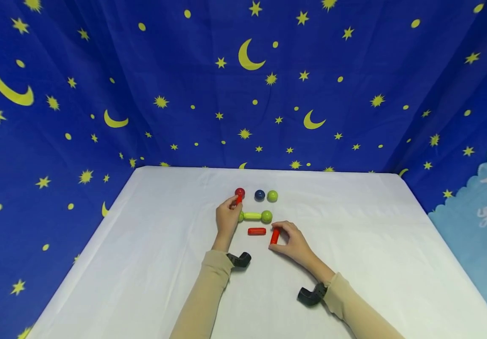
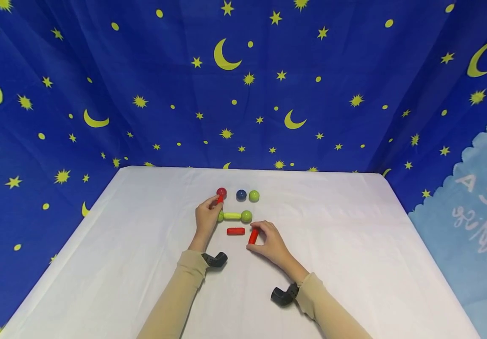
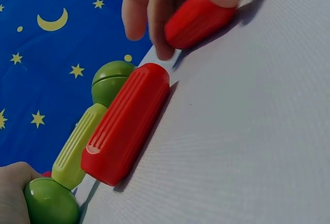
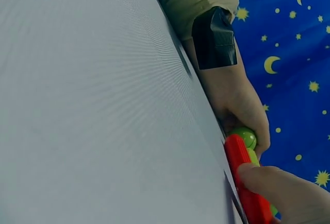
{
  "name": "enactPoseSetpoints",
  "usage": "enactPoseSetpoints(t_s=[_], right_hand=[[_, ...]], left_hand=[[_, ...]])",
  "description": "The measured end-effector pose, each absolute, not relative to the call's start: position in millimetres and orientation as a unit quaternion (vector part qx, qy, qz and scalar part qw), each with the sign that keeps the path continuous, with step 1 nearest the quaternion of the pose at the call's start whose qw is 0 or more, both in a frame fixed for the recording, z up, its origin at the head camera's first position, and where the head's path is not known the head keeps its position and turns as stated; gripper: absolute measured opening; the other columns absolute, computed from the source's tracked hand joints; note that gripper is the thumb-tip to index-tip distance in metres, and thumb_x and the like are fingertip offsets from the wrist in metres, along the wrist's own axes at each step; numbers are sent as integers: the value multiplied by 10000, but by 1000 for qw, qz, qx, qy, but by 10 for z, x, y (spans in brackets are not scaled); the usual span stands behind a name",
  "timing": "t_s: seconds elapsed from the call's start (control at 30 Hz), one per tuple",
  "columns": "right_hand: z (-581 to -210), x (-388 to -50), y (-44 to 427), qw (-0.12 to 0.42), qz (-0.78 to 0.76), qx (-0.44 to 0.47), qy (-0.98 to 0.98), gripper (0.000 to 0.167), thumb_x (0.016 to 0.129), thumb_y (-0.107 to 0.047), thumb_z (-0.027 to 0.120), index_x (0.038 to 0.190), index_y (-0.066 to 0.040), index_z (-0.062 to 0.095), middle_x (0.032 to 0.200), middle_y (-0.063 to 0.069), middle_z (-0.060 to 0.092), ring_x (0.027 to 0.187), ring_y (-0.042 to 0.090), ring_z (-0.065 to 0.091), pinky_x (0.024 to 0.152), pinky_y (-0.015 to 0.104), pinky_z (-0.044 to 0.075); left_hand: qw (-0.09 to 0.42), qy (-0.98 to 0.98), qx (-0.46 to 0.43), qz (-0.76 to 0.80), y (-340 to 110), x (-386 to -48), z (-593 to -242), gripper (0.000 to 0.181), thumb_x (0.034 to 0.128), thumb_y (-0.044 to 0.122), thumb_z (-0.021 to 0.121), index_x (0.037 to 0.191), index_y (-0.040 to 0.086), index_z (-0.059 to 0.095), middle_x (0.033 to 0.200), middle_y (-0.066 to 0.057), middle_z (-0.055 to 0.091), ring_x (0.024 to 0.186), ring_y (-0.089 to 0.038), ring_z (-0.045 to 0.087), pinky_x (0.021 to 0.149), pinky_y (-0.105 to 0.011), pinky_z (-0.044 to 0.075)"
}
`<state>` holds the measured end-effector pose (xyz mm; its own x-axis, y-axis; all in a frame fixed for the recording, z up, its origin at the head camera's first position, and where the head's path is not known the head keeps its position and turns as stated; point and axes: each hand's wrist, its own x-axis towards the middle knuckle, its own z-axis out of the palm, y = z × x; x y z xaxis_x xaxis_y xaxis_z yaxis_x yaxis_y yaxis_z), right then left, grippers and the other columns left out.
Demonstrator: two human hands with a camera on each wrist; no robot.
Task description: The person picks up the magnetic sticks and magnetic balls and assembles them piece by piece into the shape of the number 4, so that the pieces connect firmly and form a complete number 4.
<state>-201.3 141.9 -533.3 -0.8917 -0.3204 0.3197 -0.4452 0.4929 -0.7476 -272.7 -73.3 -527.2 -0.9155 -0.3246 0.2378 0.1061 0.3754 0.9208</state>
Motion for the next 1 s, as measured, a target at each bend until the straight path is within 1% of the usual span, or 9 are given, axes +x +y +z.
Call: enactPoseSetpoints(t_s=[0.13, 0.23, 0.33, 0.47, 0.6, 0.73, 0.8, 0.87, 1.0], right_hand=[[-5361, -2031, 1405, 99, 493, 216, -837, 481, 700, -98, 827, 1134, -27, 631, 1090, 88, 642, 995, 216, 604, 896, 312, 516], [-5363, -2060, 1387, 134, 521, 207, -817, 443, 696, -27, 814, 1103, 12, 644, 1095, 155, 635, 931, 279, 629, 815, 332, 539], [-5303, -2076, 1363, 158, 542, 210, -798, 419, 695, 59, 781, 1085, 84, 631, 1131, 258, 604, 896, 372, 638, 757, 370, 551], [-5137, -2067, 1335, 162, 562, 220, -780, 405, 710, 121, 734, 1085, 166, 591, 1177, 353, 550, 919, 445, 622, 765, 357, 559], [-5031, -2102, 1320, 163, 574, 229, -769, 393, 716, 154, 708, 1085, 193, 577, 1197, 381, 525, 947, 463, 608, 789, 316, 556], [-5027, -2199, 1310, 164, 586, 229, -760, 391, 723, 177, 683, 1097, 198, 570, 1219, 380, 512, 934, 455, 585, 793, 243, 539], [-5028, -2255, 1308, 156, 597, 222, -755, 397, 731, 172, 678, 1109, 201, 562, 1234, 380, 505, 935, 418, 581, 800, 211, 525], [-5031, -2309, 1310, 141, 610, 217, -749, 406, 744, 153, 680, 1126, 200, 552, 1245, 371, 501, 945, 355, 583, 803, 189, 512], [-5050, -2399, 1316, 107, 637, 219, -731, 428, 768, 117, 682, 1162, 195, 534, 1242, 366, 497, 929, 185, 584, 791, 165, 496]], left_hand=[[191, -809, 73, -551, -738, -2705, -5277, 296, 816, 113, 674, 1107, 75, 716, 903, -109, 727, 722, -132, 570, 637, -211, 426], [190, -810, 73, -549, -741, -2698, -5285, 296, 820, 114, 675, 1111, 75, 714, 916, -110, 728, 735, -145, 580, 651, -220, 434], [188, -812, 70, -549, -745, -2695, -5293, 297, 825, 117, 674, 1118, 78, 712, 926, -109, 729, 742, -153, 578, 662, -229, 436], [187, -813, 67, -548, -753, -2694, -5302, 300, 826, 122, 673, 1121, 82, 711, 927, -108, 730, 742, -158, 573, 664, -232, 434], [192, -814, 64, -545, -763, -2696, -5302, 301, 824, 119, 670, 1119, 78, 711, 926, -112, 733, 731, -159, 579, 648, -228, 435], [189, -815, 64, -544, -759, -2684, -5290, 304, 823, 121, 672, 1121, 78, 709, 928, -113, 731, 735, -163, 580, 656, -234, 443], [184, -815, 66, -546, -748, -2678, -5285, 306, 824, 124, 672, 1125, 80, 708, 925, -110, 727, 742, -164, 572, 668, -239, 442], [182, -813, 67, -548, -736, -2674, -5283, 304, 824, 123, 673, 1123, 80, 709, 922, -109, 723, 745, -162, 565, 673, -239, 440], [179, -813, 69, -550, -713, -2671, -5280, 304, 821, 133, 672, 1119, 85, 712, 911, -101, 722, 734, -147, 557, 653, -218, 426]])
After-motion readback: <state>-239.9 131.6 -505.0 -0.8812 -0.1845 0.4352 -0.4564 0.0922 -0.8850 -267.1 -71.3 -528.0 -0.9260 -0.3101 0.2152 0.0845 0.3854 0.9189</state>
